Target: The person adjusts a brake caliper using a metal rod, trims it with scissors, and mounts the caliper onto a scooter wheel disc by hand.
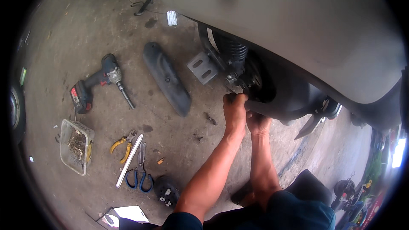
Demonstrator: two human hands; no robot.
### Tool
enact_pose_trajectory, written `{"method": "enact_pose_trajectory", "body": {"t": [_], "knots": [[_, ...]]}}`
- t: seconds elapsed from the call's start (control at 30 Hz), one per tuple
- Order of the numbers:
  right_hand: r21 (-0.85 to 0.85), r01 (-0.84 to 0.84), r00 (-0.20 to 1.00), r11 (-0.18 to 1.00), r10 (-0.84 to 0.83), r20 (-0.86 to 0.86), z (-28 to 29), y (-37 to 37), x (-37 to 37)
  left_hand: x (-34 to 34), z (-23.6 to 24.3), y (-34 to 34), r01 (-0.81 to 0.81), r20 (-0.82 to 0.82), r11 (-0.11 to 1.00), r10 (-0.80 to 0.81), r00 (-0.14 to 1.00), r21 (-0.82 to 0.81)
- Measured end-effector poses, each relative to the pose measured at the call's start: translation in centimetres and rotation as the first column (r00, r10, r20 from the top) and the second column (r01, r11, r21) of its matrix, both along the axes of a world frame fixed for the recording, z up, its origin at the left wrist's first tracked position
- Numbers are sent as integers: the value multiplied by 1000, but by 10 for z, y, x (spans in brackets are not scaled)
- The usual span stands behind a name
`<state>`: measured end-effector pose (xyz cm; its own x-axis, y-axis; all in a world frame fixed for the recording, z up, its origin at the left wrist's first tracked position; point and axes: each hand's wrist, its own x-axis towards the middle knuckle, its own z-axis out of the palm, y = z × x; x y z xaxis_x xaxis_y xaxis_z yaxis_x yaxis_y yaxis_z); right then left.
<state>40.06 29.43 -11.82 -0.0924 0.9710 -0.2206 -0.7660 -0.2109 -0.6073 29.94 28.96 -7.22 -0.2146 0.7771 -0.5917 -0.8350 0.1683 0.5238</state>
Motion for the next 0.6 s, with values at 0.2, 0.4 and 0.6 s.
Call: {"method": "enact_pose_trajectory", "body": {"t": [0.2, 0.4, 0.6], "knots": [[57, -5, 1000, 998, 5, -7, 5, -3, -10, -3, -5, -4, 60, -27, 997, -59, 998, 57], [67, 96, 995, 993, -93, -46, -4, -4, -14, -7, -4, -5, 59, -32, 996, -57, 998, 60], [11, 118, 993, 993, -118, -13, -10, -5, -7, -7, 0, -5, 54, -32, 997, -52, 998, 48]]}}
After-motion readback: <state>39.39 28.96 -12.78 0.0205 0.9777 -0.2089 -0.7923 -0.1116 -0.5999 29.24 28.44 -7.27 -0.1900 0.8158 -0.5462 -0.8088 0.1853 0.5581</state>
